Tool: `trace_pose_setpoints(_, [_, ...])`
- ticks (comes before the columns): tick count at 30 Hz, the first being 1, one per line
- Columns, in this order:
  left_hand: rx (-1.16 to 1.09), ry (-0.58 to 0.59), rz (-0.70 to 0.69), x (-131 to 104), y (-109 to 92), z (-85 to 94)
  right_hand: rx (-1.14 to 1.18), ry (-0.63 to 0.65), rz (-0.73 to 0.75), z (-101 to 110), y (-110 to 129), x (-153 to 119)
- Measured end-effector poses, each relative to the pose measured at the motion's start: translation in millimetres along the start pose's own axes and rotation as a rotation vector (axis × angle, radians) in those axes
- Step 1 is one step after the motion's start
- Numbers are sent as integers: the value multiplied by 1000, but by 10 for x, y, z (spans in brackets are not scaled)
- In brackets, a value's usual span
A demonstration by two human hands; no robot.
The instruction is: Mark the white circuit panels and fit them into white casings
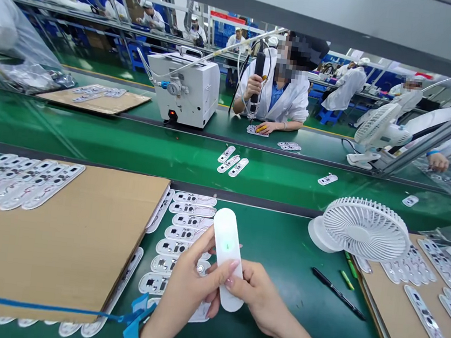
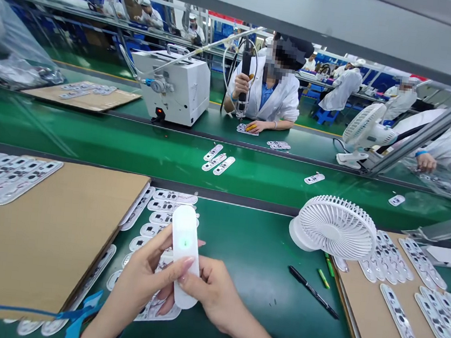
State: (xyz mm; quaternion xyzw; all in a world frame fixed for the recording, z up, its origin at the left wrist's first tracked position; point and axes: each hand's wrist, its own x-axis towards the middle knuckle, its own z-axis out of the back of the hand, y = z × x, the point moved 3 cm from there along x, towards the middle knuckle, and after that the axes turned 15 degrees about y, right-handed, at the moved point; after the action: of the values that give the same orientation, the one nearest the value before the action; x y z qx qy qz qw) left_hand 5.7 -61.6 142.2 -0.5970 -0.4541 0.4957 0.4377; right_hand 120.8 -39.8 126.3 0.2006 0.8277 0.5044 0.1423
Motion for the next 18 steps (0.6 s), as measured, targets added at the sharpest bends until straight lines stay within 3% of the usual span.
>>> trace_pose_setpoints(12, [-246, 143, 63, 4, 19, -48, 3, 1, -4, -54, -22, 20])
trace_pose_setpoints(18, [-250, 96, 52, 8, -5, -67, 4, 15, -12, -50, -64, 25])
